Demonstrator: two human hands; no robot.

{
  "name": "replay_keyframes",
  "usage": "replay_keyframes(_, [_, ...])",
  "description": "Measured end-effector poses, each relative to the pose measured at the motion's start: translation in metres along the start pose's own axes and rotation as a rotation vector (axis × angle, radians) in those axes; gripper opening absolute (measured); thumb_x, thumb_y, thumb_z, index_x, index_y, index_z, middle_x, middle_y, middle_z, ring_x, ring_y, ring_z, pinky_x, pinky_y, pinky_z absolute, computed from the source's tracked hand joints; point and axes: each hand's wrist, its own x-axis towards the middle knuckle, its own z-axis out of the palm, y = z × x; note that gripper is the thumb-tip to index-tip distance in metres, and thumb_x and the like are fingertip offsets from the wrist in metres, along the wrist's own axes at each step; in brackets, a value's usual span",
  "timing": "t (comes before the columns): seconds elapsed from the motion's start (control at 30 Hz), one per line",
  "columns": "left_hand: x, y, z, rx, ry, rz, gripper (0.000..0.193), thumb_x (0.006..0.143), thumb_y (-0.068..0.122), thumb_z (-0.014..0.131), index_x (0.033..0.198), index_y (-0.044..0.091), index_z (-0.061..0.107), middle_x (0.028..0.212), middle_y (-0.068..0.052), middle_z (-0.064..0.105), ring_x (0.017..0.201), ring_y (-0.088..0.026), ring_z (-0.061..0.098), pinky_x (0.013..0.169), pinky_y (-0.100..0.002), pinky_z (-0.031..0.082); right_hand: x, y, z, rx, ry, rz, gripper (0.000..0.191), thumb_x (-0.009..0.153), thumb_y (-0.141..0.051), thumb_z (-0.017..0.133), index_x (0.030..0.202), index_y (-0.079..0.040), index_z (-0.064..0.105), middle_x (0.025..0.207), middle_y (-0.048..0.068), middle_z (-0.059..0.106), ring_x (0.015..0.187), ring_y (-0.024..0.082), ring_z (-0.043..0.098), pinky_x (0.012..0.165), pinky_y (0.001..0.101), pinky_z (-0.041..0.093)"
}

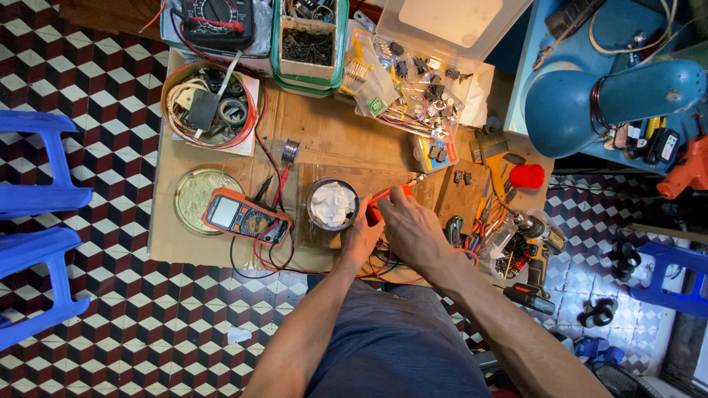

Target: The person uses an orange heat gun to apply heat to small components and a small container of parts on a cluttered workbench. They repeatedly aim the heat gun at the items, pause, and reposition the tool while handling the components with their other hand.

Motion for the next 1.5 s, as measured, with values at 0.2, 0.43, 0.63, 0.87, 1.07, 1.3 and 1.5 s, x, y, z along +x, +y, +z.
replay_keyframes(0.2, [-0.003,-0.004,-0.019,0.566,0.013,-0.117,0.071,0.082,0.024,0.079,0.145,0.011,0.049,0.137,-0.017,0.061,0.123,-0.034,0.060,0.100,-0.043,0.050,0.014,-0.011,-0.005,-0.082,-0.171,-0.080,0.023,0.086,-0.010,0.064,0.105,0.000,0.054,0.098,0.019,0.057,0.068,0.030,0.066,0.057,0.0426,0.057])
replay_keyframes(0.43, [-0.002,-0.005,-0.028,0.582,0.010,-0.143,0.077,0.080,0.032,0.084,0.145,0.012,0.048,0.136,-0.017,0.061,0.124,-0.034,0.060,0.100,-0.044,0.050,0.024,-0.031,-0.026,-0.163,-0.474,0.237,0.034,0.108,-0.037,0.055,0.105,-0.003,0.055,0.087,0.018,0.070,0.067,0.031,0.068,0.061,0.0438,0.052])
replay_keyframes(0.63, [0.000,-0.006,-0.033,0.611,0.013,-0.057,0.080,0.075,0.029,0.088,0.142,0.009,0.049,0.137,-0.019,0.060,0.124,-0.036,0.058,0.101,-0.046,0.048,0.020,-0.011,0.000,-0.137,0.003,-0.270,0.033,0.074,-0.020,0.072,0.100,-0.001,0.060,0.093,0.018,0.062,0.080,0.035,0.069,0.062,0.0482,0.057])
replay_keyframes(0.87, [0.009,-0.015,-0.031,0.615,-0.002,-0.114,0.075,0.079,0.029,0.085,0.143,0.012,0.051,0.133,-0.018,0.063,0.123,-0.035,0.061,0.101,-0.045,0.050,0.031,0.009,0.009,-0.060,-0.190,-0.171,0.028,0.079,-0.015,0.073,0.101,-0.003,0.060,0.091,0.018,0.064,0.071,0.035,0.067,0.057,0.0465,0.055])
replay_keyframes(1.07, [0.015,-0.018,-0.029,0.647,0.030,-0.006,0.078,0.073,0.027,0.088,0.139,0.007,0.052,0.133,-0.020,0.062,0.121,-0.038,0.060,0.099,-0.048,0.050,0.039,0.001,0.016,-0.004,-0.193,0.089,0.016,0.089,-0.009,0.062,0.101,0.001,0.059,0.083,0.017,0.066,0.059,0.029,0.066,0.050,0.0434,0.054])
replay_keyframes(1.3, [0.017,-0.018,-0.019,0.648,0.042,-0.041,0.068,0.079,0.026,0.084,0.138,0.009,0.054,0.129,-0.016,0.065,0.119,-0.035,0.063,0.097,-0.046,0.051,0.037,0.001,0.020,0.085,-0.054,0.221,0.016,0.087,-0.013,0.063,0.096,0.000,0.061,0.079,0.021,0.068,0.062,0.035,0.067,0.054,0.0500,0.051])
replay_keyframes(1.5, [0.008,-0.022,-0.008,0.642,0.017,-0.026,0.066,0.082,0.024,0.081,0.139,0.010,0.052,0.130,-0.018,0.064,0.119,-0.038,0.061,0.097,-0.047,0.051,0.032,-0.002,0.013,0.074,-0.071,0.298,0.016,0.091,-0.017,0.062,0.096,-0.001,0.060,0.079,0.022,0.069,0.067,0.039,0.069,0.059,0.0518,0.053])
